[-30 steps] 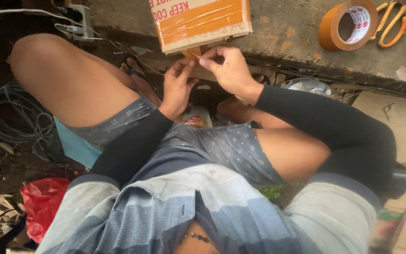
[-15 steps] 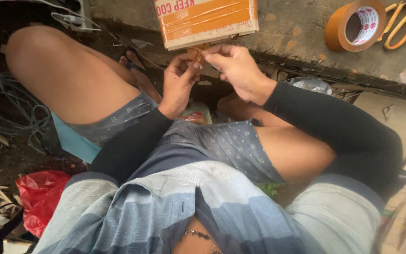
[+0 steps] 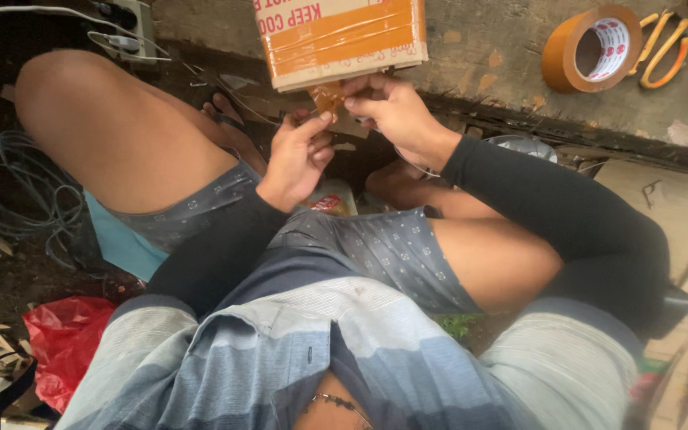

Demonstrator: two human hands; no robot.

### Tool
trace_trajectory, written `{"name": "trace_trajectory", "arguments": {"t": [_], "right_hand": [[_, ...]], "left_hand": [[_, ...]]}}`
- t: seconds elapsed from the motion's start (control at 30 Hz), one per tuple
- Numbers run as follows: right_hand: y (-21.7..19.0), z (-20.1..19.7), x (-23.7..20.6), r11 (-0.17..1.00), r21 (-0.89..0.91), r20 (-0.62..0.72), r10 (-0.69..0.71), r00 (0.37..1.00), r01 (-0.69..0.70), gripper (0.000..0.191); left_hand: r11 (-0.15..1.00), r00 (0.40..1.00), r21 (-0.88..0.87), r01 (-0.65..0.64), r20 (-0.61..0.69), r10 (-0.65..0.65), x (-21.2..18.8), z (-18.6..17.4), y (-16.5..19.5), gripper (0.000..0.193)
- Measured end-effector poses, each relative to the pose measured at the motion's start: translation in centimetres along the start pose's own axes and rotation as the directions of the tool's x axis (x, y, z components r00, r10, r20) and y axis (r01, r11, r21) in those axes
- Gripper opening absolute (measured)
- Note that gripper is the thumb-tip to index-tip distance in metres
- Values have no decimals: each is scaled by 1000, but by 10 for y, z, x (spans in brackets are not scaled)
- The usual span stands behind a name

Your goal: The person sits on the ground and tapes a cardboard box with brown packing tape. They pull tape from a roll, press it onto the box, and smooth it down. The box is rotated to apply tape to multiple sides.

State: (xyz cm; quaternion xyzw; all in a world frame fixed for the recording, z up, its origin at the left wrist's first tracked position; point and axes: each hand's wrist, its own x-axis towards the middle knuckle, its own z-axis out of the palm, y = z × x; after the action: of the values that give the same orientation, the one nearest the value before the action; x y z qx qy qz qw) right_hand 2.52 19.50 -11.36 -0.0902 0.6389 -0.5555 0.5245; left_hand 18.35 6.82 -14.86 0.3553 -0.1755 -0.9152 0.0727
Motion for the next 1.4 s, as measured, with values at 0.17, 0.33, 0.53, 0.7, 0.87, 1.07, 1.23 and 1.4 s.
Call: {"name": "trace_trajectory", "arguments": {"t": [0.17,0.33,0.53,0.7,0.87,1.07,1.23,1.4], "right_hand": [[8,4,0,995,98,17,11,1000,-13,12],[10,17,-4,971,-128,-96,-215,972,202,10],[0,17,-4,969,-185,-145,-194,970,166,7],[-13,19,-8,998,-49,-40,-32,999,30,10],[-30,22,-26,993,109,50,40,998,-45,12],[-9,29,-35,947,294,6,134,991,-130,24],[25,8,-34,787,611,245,-85,966,-86,18],[31,-7,-20,938,341,-192,129,973,-57,15]], "left_hand": [[852,973,475,-219,38,229,14,-16,-5,31],[747,961,611,-263,94,261,24,-23,-6,30],[683,946,655,-323,194,261,29,-24,2,39],[753,956,596,-279,245,160,17,-17,14,46],[953,972,303,-13,226,-58,-10,-11,33,39],[971,973,236,36,213,-87,-10,-8,39,13],[973,973,196,120,172,-155,-11,-7,42,14],[977,954,105,188,219,-207,-19,-3,44,13]]}}
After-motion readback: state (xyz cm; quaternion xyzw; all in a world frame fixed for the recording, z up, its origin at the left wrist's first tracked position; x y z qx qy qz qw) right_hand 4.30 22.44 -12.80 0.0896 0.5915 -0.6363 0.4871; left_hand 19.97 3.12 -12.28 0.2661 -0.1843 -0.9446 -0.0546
